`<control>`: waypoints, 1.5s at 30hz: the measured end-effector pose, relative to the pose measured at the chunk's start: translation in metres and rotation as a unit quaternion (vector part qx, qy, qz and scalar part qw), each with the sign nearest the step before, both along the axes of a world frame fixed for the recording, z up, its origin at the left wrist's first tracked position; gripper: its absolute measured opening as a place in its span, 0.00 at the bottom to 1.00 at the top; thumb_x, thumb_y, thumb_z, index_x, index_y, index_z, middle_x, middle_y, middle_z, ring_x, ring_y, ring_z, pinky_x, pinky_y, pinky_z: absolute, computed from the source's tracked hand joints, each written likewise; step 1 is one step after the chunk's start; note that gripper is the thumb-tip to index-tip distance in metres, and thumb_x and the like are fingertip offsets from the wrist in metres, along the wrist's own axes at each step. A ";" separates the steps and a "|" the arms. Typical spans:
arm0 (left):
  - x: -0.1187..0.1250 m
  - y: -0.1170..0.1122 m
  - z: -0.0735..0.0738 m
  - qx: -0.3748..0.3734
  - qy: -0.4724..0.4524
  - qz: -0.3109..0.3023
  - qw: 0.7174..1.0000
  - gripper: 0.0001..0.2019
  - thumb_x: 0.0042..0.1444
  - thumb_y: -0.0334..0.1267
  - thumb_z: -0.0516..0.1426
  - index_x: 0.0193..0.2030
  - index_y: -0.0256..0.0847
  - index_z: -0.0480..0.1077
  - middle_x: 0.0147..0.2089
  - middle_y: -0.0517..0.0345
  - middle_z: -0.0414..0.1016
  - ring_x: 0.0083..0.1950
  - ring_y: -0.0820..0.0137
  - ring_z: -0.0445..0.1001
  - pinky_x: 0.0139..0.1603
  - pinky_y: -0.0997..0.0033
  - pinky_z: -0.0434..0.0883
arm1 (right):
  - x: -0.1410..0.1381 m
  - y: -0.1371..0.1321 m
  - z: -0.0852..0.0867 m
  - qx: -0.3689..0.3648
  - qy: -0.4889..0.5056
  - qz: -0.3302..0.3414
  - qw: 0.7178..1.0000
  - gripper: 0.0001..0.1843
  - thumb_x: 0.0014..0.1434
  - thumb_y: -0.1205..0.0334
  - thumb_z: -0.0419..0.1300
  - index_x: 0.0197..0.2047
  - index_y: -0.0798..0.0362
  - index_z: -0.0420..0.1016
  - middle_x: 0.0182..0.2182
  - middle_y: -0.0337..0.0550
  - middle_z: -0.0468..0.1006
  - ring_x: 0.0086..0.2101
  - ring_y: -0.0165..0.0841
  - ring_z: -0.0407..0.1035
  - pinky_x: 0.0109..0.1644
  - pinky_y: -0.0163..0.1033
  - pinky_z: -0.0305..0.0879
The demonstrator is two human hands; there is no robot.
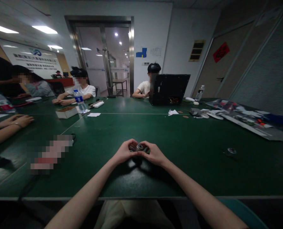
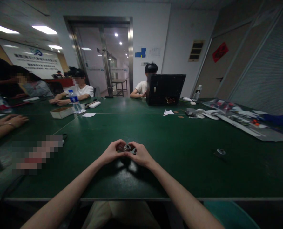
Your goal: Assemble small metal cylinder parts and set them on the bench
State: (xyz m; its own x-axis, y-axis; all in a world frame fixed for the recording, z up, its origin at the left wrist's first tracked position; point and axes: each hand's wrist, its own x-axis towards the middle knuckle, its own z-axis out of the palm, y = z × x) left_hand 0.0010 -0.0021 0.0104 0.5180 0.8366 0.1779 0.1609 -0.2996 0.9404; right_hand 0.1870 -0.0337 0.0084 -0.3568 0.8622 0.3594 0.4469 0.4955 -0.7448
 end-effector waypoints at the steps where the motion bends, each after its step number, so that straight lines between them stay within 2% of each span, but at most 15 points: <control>1: 0.001 -0.002 0.000 0.016 0.005 0.004 1.000 0.18 0.40 0.36 0.67 0.37 0.35 0.67 0.33 0.58 0.72 0.34 0.72 0.72 0.36 0.72 0.69 | -0.002 -0.002 0.001 -0.006 0.005 0.002 1.000 0.15 0.54 0.56 0.62 0.43 0.53 0.71 0.35 0.41 0.77 0.33 0.31 0.71 0.36 0.34 0.65; 5: 0.003 -0.007 0.004 0.039 -0.017 -0.007 0.999 0.19 0.40 0.34 0.67 0.38 0.37 0.65 0.36 0.58 0.71 0.38 0.70 0.72 0.41 0.70 0.70 | -0.005 -0.012 0.010 0.017 0.011 -0.031 0.999 0.11 0.54 0.57 0.61 0.40 0.52 0.73 0.33 0.41 0.78 0.33 0.32 0.71 0.37 0.35 0.65; 8: 0.001 -0.008 0.008 0.038 -0.035 -0.014 0.999 0.22 0.39 0.34 0.68 0.41 0.38 0.65 0.42 0.55 0.70 0.45 0.67 0.71 0.48 0.66 0.70 | 0.012 -0.026 0.020 0.059 0.019 -0.104 0.993 0.14 0.55 0.55 0.61 0.44 0.51 0.73 0.37 0.44 0.78 0.36 0.35 0.72 0.39 0.38 0.66; 10: -0.001 -0.008 0.010 0.045 -0.026 0.000 0.999 0.21 0.41 0.36 0.67 0.42 0.38 0.66 0.44 0.53 0.69 0.47 0.65 0.70 0.49 0.65 0.70 | 0.036 -0.039 0.025 0.064 0.021 -0.179 0.981 0.17 0.55 0.52 0.59 0.47 0.50 0.71 0.39 0.46 0.78 0.36 0.37 0.72 0.39 0.40 0.67; 13: -0.003 -0.008 0.010 0.059 -0.001 0.006 0.998 0.18 0.45 0.40 0.65 0.42 0.38 0.66 0.44 0.52 0.70 0.47 0.65 0.71 0.47 0.65 0.71 | 0.096 -0.062 0.024 0.044 -0.017 -0.307 0.951 0.22 0.55 0.46 0.56 0.47 0.50 0.70 0.39 0.48 0.78 0.36 0.40 0.73 0.38 0.43 0.68; 16: -0.002 -0.007 0.007 0.077 0.023 0.009 0.997 0.17 0.47 0.42 0.64 0.41 0.38 0.67 0.44 0.52 0.71 0.46 0.65 0.71 0.44 0.66 0.71 | 0.178 -0.088 0.007 0.027 -0.090 -0.478 0.873 0.26 0.50 0.39 0.56 0.45 0.50 0.71 0.36 0.52 0.78 0.34 0.45 0.73 0.37 0.48 0.66; 20: -0.003 -0.004 0.002 0.089 0.047 0.026 0.995 0.16 0.49 0.44 0.62 0.40 0.38 0.68 0.42 0.52 0.71 0.42 0.66 0.72 0.40 0.68 0.71 | 0.290 -0.125 -0.036 -0.107 -0.164 -0.621 0.759 0.27 0.43 0.34 0.56 0.37 0.46 0.73 0.24 0.57 0.73 0.19 0.43 0.66 0.25 0.50 0.58; 23: -0.003 -0.001 0.000 0.096 0.057 0.039 0.993 0.14 0.50 0.44 0.61 0.39 0.38 0.68 0.39 0.53 0.72 0.41 0.67 0.72 0.38 0.70 0.71 | 0.347 -0.141 -0.068 -0.115 -0.151 -0.657 0.730 0.25 0.44 0.33 0.53 0.36 0.42 0.70 0.22 0.52 0.69 0.17 0.41 0.63 0.25 0.50 0.54; 26: -0.002 0.000 -0.001 0.097 0.070 0.046 0.992 0.14 0.49 0.44 0.61 0.38 0.38 0.69 0.38 0.54 0.72 0.38 0.68 0.72 0.37 0.71 0.70 | 0.373 -0.142 -0.086 -0.113 -0.129 -0.656 0.735 0.28 0.41 0.33 0.53 0.39 0.42 0.68 0.22 0.50 0.68 0.19 0.42 0.65 0.27 0.50 0.55; 32: -0.003 0.002 -0.002 0.095 0.093 0.063 0.989 0.12 0.50 0.43 0.60 0.37 0.38 0.69 0.36 0.54 0.73 0.37 0.68 0.72 0.36 0.71 0.70 | 0.380 -0.131 -0.087 -0.091 -0.101 -0.637 0.759 0.39 0.39 0.36 0.57 0.51 0.51 0.66 0.29 0.65 0.72 0.24 0.50 0.70 0.27 0.53 0.58; 36: -0.003 0.003 -0.005 0.096 0.110 0.069 0.987 0.10 0.51 0.41 0.59 0.37 0.38 0.68 0.35 0.57 0.73 0.36 0.69 0.72 0.36 0.72 0.70 | 0.359 -0.132 -0.079 -0.069 -0.138 -0.664 0.732 0.50 0.43 0.36 0.56 0.61 0.61 0.57 0.42 0.76 0.69 0.41 0.60 0.70 0.31 0.56 0.62; 39: -0.001 0.003 -0.006 0.099 0.124 0.066 0.985 0.09 0.51 0.40 0.58 0.37 0.38 0.68 0.34 0.57 0.73 0.35 0.70 0.72 0.35 0.72 0.70 | 0.317 -0.127 -0.062 0.048 -0.187 -0.671 0.716 0.48 0.49 0.37 0.52 0.63 0.63 0.53 0.50 0.76 0.63 0.54 0.61 0.58 0.40 0.59 0.63; 41: -0.001 0.002 -0.006 0.108 0.132 0.063 0.983 0.08 0.52 0.39 0.58 0.36 0.38 0.68 0.34 0.57 0.73 0.35 0.70 0.72 0.36 0.72 0.69 | 0.280 -0.117 -0.047 0.114 -0.215 -0.625 0.742 0.43 0.52 0.40 0.51 0.62 0.63 0.55 0.51 0.72 0.63 0.55 0.59 0.58 0.46 0.58 0.63; 43: 0.000 0.002 -0.005 0.113 0.141 0.062 0.982 0.07 0.52 0.39 0.57 0.36 0.38 0.68 0.34 0.57 0.73 0.36 0.69 0.72 0.36 0.72 0.69 | 0.241 -0.105 -0.034 0.137 -0.248 -0.559 0.779 0.38 0.54 0.43 0.50 0.60 0.62 0.56 0.52 0.65 0.63 0.54 0.56 0.59 0.49 0.57 0.62; 45: 0.000 0.001 -0.004 0.115 0.149 0.062 0.980 0.06 0.52 0.38 0.57 0.36 0.38 0.68 0.34 0.57 0.72 0.35 0.70 0.72 0.36 0.72 0.69 | 0.204 -0.091 -0.023 0.144 -0.263 -0.528 0.795 0.35 0.55 0.46 0.51 0.59 0.61 0.57 0.54 0.63 0.61 0.54 0.54 0.57 0.51 0.58 0.60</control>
State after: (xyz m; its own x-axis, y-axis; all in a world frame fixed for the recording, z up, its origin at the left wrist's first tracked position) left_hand 0.0011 -0.0010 0.0061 0.4721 0.8522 0.2254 0.4665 -0.4585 0.7564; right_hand 0.3911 -0.1251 -0.0149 0.3448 0.6896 0.6368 0.9386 -0.2465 -0.2413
